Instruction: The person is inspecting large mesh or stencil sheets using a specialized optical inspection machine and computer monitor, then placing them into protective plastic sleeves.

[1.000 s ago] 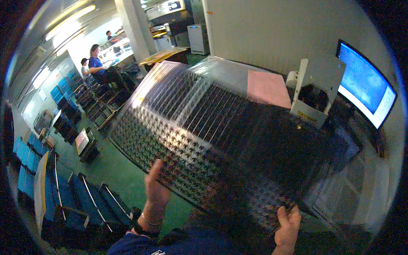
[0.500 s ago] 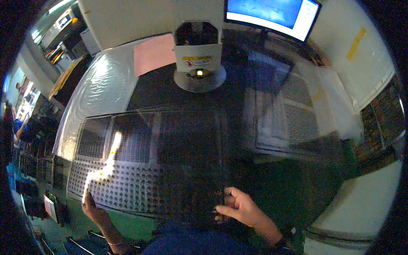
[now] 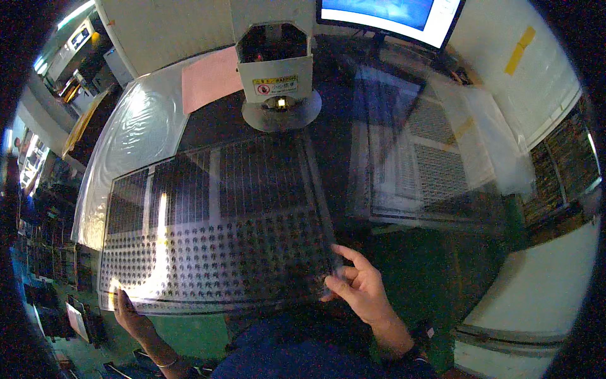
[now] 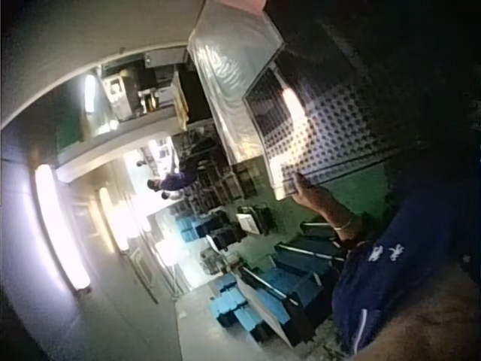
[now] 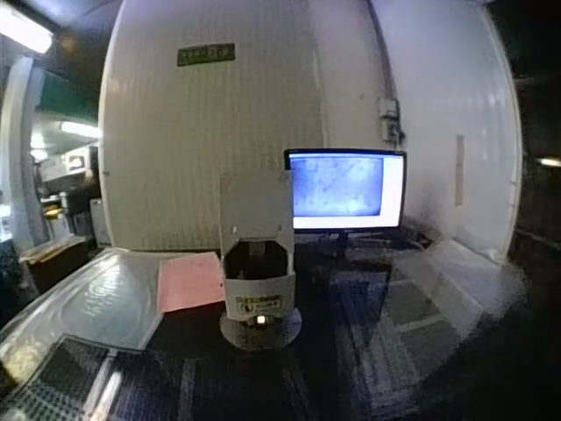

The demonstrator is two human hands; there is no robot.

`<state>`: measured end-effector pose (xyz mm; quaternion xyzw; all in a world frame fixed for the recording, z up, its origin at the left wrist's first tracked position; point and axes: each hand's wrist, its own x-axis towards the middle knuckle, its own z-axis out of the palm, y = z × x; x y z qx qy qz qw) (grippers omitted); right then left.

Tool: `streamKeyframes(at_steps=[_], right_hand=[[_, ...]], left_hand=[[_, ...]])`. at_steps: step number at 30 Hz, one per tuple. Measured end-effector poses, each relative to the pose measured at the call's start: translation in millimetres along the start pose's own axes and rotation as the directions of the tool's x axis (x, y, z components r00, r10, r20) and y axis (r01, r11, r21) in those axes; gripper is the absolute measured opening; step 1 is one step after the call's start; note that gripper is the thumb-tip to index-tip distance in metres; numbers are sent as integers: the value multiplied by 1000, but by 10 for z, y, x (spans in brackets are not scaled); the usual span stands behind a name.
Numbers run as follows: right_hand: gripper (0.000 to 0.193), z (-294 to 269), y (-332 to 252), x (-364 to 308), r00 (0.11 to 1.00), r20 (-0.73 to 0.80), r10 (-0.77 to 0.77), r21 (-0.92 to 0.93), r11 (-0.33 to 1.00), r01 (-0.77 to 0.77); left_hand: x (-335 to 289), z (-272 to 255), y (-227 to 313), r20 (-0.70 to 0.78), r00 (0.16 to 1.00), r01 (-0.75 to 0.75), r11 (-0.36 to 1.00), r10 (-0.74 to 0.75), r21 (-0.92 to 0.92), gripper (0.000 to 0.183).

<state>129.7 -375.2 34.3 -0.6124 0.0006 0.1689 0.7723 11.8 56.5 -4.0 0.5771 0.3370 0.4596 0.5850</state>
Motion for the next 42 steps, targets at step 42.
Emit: streamKeyframes(at_steps=[42], right_hand=[[33, -100, -124, 376, 943, -221, -249, -329, 929, 168]], left_hand=[[134, 321, 107, 57, 998, -13, 997, 17, -70, 31]])
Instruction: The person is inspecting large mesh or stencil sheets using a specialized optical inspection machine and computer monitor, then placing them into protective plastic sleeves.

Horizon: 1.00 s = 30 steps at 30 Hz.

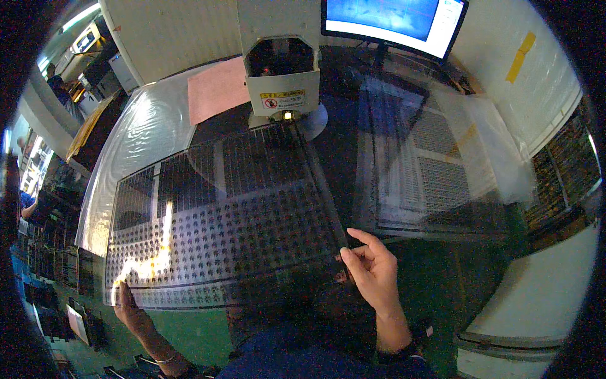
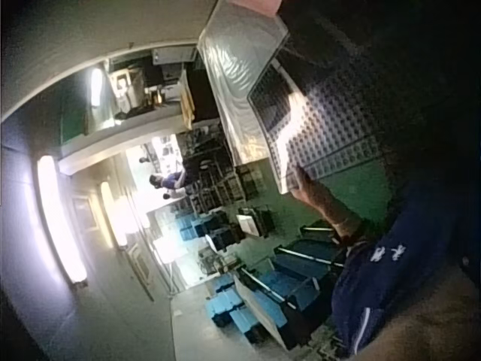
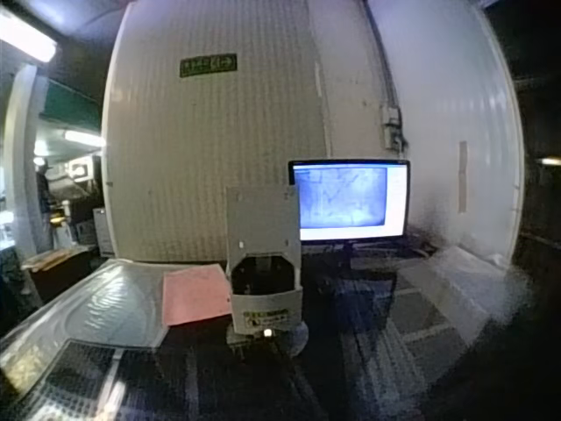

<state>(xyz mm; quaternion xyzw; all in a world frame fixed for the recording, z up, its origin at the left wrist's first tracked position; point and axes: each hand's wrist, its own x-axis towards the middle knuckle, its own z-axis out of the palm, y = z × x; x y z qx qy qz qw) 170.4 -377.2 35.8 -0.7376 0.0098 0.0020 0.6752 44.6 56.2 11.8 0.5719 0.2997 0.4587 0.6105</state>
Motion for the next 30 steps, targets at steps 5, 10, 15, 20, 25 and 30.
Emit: streamKeyframes(at_steps=[5, 10, 15, 20, 25, 30], right_hand=[[32, 24, -17, 50, 999, -14, -43, -30, 999, 42], [32, 34, -28, 76, 999, -9, -37, -8, 999, 37], [32, 32, -4, 87, 1000, -15, -22, -13, 1000, 22], [33, 33, 3, 97, 999, -22, -27, 23, 999, 27], [33, 26, 12, 114, 999, -24, -22, 4, 1000, 23], [32, 53, -16, 122, 999, -31, -24, 23, 999, 24]], left_hand=[[-23, 144, 52, 17, 1000, -1, 999, 1, -46, 30], [2, 150, 35, -16, 1000, 5, 1000, -6, -31, 29], [10, 156, 36, 36, 999, -2, 999, 4, -51, 29], [6, 172, 26, 34, 999, 3, 998, -1, -70, 29], [30, 157, 13, 47, 999, 13, 997, -10, -70, 29], [76, 92, -36, 6, 1000, 7, 999, -7, -50, 29]])
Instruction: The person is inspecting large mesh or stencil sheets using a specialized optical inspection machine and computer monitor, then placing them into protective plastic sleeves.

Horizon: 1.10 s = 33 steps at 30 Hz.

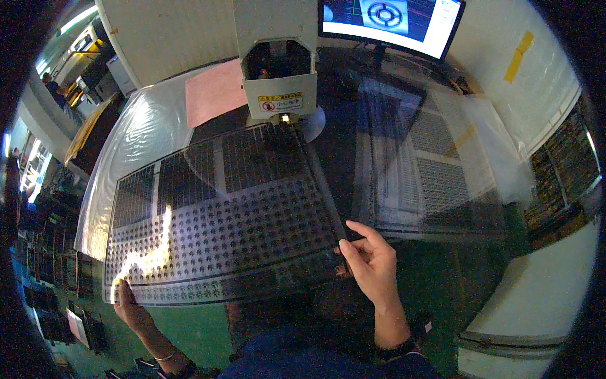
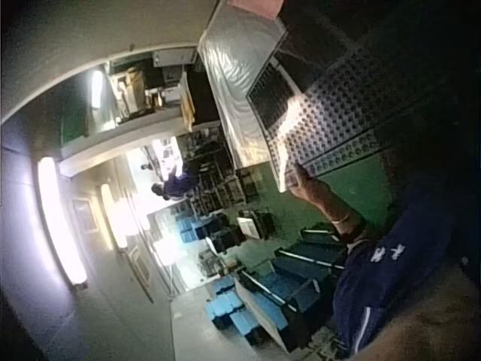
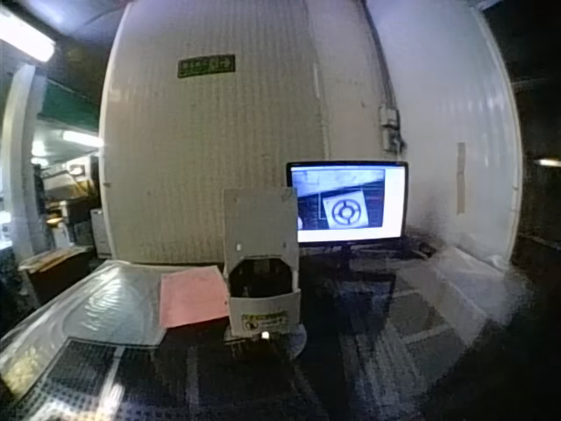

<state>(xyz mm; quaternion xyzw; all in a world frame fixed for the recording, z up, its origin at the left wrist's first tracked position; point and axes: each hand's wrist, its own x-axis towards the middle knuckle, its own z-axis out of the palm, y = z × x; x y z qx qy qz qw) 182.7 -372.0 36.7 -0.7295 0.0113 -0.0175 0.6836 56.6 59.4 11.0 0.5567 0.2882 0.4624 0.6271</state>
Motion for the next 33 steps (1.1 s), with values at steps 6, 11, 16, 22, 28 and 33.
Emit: streamKeyframes(at_steps=[6, 11, 16, 22, 28, 33], right_hand=[[33, -23, -16, -9, 998, -1, 59, 6, 998, -59], [33, -48, 35, 1, 1000, 13, -15, -76, 997, 16], [34, -69, 16, 14, 1000, 9, -25, -85, 996, 26], [34, -105, 52, 28, 992, 21, -124, -134, 983, 125], [32, -54, -22, -16, 997, 45, -55, -193, 979, 63], [34, -115, -42, -262, 932, 233, 277, 194, 926, -324]], left_hand=[[37, 22, -71, 50, 999, -20, 999, 18, 43, 35], [31, -126, -77, -15, 1000, 17, 998, -16, 67, 35], [-42, 88, 54, 27, 995, -102, 993, 100, 66, 16], [-111, 225, 111, 75, 986, -159, 971, 148, 181, 23], [132, -340, -48, 73, 991, 97, 976, -113, 196, 29], [181, -832, 52, 150, 983, 104, 994, -109, 38, 21]])
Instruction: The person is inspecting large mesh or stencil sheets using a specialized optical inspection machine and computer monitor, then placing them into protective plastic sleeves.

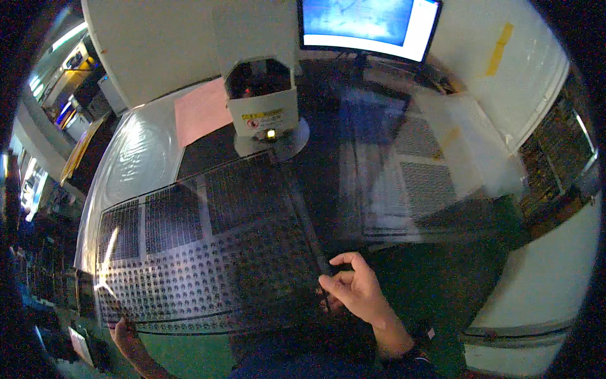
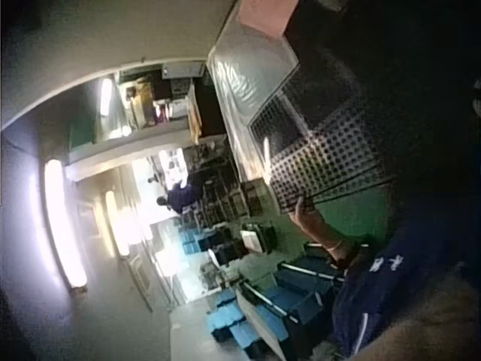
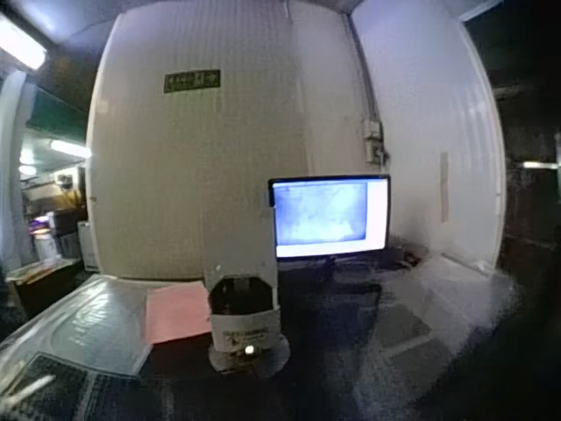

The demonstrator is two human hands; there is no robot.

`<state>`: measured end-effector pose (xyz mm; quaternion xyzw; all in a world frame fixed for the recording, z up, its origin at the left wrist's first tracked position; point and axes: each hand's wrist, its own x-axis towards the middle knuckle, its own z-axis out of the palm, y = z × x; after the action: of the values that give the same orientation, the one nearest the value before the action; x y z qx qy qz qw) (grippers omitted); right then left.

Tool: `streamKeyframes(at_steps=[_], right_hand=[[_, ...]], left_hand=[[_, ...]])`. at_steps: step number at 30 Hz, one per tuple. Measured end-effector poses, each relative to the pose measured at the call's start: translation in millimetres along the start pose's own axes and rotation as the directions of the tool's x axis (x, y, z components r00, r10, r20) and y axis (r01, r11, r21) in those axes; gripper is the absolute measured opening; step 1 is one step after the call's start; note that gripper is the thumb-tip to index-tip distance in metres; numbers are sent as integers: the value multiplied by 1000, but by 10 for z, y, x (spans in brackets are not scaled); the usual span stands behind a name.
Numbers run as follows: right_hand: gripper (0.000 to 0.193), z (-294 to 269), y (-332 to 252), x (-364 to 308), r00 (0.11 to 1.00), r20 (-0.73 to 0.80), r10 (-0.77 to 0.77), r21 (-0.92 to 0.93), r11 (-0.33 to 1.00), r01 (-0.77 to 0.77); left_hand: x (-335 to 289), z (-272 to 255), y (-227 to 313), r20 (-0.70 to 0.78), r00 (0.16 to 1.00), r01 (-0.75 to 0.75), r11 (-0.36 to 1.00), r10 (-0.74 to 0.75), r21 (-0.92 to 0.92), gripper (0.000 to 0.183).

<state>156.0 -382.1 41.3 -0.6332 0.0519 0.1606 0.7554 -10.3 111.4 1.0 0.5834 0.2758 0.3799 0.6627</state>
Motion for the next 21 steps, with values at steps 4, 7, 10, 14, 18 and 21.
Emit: streamKeyframes(at_steps=[4, 7, 10, 14, 18, 21], right_hand=[[44, 136, 139, -23, 996, 76, 42, -28, 999, -40], [45, 229, 144, 69, 992, 61, -110, -84, 990, 115], [46, 235, 32, 54, 985, 96, -144, 37, 989, 141], [48, 97, -40, -70, 984, 180, 2, 279, 959, -53], [33, -29, 84, -167, 948, 146, 282, 245, 918, -311], [15, -86, 230, -243, 919, 153, 365, 61, 924, -377]], left_hand=[[-97, 28, -84, -119, 993, -22, 980, -2, -199, 22], [-197, 321, -66, -181, 983, -39, 992, 17, -119, 29], [-104, 363, -71, -190, 981, 39, 998, -48, -51, 31], [-65, 134, -94, -138, 980, 152, 988, -146, 27, 27], [-207, 446, -81, -288, 958, -6, 999, -10, -52, 8], [-208, 290, -76, -90, 993, 62, 988, -75, -139, 9]])
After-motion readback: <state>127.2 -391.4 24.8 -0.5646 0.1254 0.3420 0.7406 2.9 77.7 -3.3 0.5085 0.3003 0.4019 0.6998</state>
